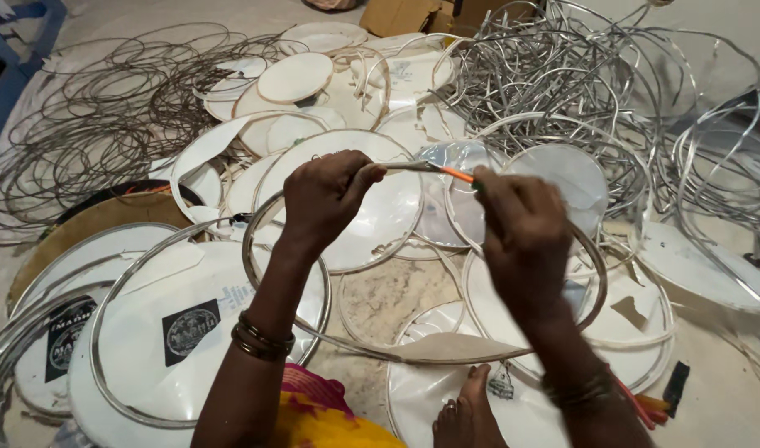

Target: The person uses pliers to cut wire rings and a small screwdriver to pry at the edges of drum head components while sitting among various drum parts on the floor.

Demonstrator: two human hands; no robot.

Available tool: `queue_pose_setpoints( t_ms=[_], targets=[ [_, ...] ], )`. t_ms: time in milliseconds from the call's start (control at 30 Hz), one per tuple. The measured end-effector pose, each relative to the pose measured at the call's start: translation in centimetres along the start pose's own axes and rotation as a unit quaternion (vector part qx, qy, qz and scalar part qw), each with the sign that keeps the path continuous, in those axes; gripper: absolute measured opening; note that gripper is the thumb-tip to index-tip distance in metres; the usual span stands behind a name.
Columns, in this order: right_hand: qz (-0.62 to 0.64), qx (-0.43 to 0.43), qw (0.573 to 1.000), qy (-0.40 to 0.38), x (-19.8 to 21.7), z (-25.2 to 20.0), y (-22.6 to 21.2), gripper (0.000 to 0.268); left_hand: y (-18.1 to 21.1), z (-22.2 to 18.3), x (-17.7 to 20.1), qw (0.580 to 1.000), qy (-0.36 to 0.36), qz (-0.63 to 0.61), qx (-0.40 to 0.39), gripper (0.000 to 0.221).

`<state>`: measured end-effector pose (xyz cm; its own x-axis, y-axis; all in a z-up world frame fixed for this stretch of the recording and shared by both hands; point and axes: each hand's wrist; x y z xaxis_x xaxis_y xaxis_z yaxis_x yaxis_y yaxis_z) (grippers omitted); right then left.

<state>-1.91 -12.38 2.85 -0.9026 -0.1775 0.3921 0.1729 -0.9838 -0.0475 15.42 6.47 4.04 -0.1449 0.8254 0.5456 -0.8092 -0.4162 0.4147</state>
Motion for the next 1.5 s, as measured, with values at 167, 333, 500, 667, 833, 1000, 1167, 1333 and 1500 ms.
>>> queue_pose_setpoints(
  t_ms=[167, 333, 500, 667, 833, 1000, 1167, 1333, 1500],
  targets=[
    [-0.081, 0.034, 0.990, -0.112, 4.2, 1.9, 2.3, 0.021, -0.2, 0.7, 0.9, 0.998, -0.052, 0.007, 0.021, 0.029],
    [-0.045, 0.052, 0.991, -0.113, 4.6, 1.8, 2.4, 0.022, -0.6, 1.7, 0.5, 0.998, -0.063, 0.009, 0.003, 0.035],
    [-0.022, 0.050, 0.997, -0.061, 2.6, 1.1, 2.7, 0.029, -0.5, 2.2, -0.2, 0.996, -0.085, 0.005, 0.020, 0.037],
    [-0.009, 0.025, 0.999, -0.034, 1.5, 0.2, 2.9, 0.026, -0.5, 2.6, -0.6, 0.996, -0.084, -0.006, 0.017, 0.036],
    [-0.006, 0.024, 1.000, -0.008, 0.3, -0.3, 3.2, 0.026, -0.3, 2.9, -0.9, 0.996, -0.085, -0.017, 0.024, 0.034],
    [-0.019, 0.052, 0.998, 0.013, -0.2, -1.0, 3.5, 0.022, -0.2, 2.9, -1.1, 0.996, -0.084, -0.008, 0.020, 0.036],
    [-0.035, 0.103, 0.994, 0.023, 0.0, -0.1, 4.8, 0.023, 0.0, 2.9, -1.3, 0.997, -0.071, 0.008, -0.007, 0.039],
    [0.030, 0.098, 0.994, -0.039, 1.5, 1.3, 6.3, 0.023, 0.0, 2.6, -1.0, 0.997, -0.076, 0.005, -0.024, 0.045],
    [0.142, 0.008, 0.984, -0.107, 1.9, 2.4, 7.7, 0.023, -0.1, 2.2, -0.9, 0.997, -0.066, -0.003, -0.037, 0.047]
  ],
)
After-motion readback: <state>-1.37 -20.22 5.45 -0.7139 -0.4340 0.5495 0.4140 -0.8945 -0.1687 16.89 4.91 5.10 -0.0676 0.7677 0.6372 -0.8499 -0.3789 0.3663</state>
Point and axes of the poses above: each hand's wrist, its own z-axis towards the middle knuckle, its own x-axis out of the back of the hand, y = z × x, and after that the axes turned 9 degrees about x, right-handed
